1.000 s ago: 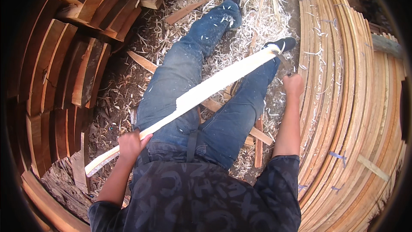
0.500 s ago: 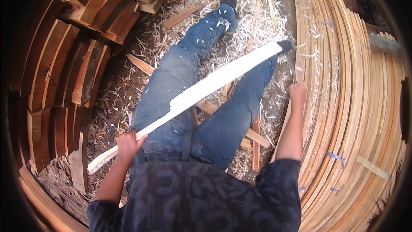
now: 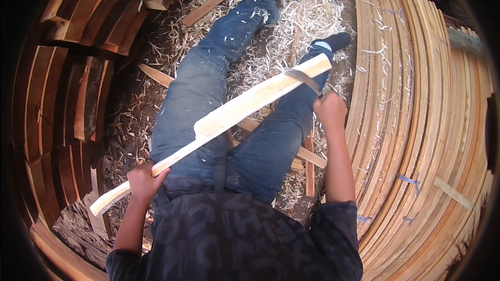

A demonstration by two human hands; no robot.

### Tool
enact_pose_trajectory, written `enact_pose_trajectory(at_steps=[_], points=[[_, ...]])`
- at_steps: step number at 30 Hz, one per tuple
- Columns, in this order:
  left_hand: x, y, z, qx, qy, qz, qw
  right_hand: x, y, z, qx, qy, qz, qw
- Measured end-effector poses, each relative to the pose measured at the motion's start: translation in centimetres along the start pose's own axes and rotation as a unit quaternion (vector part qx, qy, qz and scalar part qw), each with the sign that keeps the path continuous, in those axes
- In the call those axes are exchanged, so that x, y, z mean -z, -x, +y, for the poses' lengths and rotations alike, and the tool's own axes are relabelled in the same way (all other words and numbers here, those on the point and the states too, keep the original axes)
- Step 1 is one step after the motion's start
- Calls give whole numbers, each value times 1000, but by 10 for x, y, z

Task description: The person sits on the ground and uses a curved knife to shave and shape a long, thin piece of light-colored wood. They hold the wood with their left hand and repeatedly scrape the surface with the knife in their right hand, creating wood shavings.

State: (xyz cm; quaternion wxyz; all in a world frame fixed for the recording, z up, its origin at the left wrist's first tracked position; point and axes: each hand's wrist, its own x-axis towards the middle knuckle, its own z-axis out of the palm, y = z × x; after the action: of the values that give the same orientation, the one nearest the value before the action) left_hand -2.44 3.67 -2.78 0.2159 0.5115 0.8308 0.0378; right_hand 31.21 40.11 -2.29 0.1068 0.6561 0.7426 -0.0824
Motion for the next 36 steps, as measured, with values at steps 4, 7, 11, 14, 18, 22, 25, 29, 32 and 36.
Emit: enact_pose_trajectory(at_steps=[4,7,11,14,18,22,25,29,32,36], points=[[3,-1,3,-8,-11,4,1000,-21,-35,33,-76,-38,24,996],[-8,-5,-10,-26,1,-11,1000,-56,-68,131,-180,-108,78,975],[-12,-1,-10,7,-13,-33,999,-18,-27,101,-136,-177,85,971],[-12,-5,-11,4,7,-46,999,3,15,26,-53,-186,60,979],[-15,-3,-18,-8,0,-56,998,-8,12,-7,-2,-44,15,999],[-13,-5,-11,-7,-6,-49,999,-16,-15,-8,-14,-22,34,999],[-17,-3,-8,-6,-16,-35,999,-17,-36,-14,-13,-15,55,998],[-15,1,-1,12,-32,-40,999,-22,-48,-11,-40,0,68,997],[-14,0,-1,13,-34,-39,999,-21,-52,16,-105,1,71,992],[-17,-2,-9,3,-8,-51,999,-5,-49,64,-206,-89,57,973]])
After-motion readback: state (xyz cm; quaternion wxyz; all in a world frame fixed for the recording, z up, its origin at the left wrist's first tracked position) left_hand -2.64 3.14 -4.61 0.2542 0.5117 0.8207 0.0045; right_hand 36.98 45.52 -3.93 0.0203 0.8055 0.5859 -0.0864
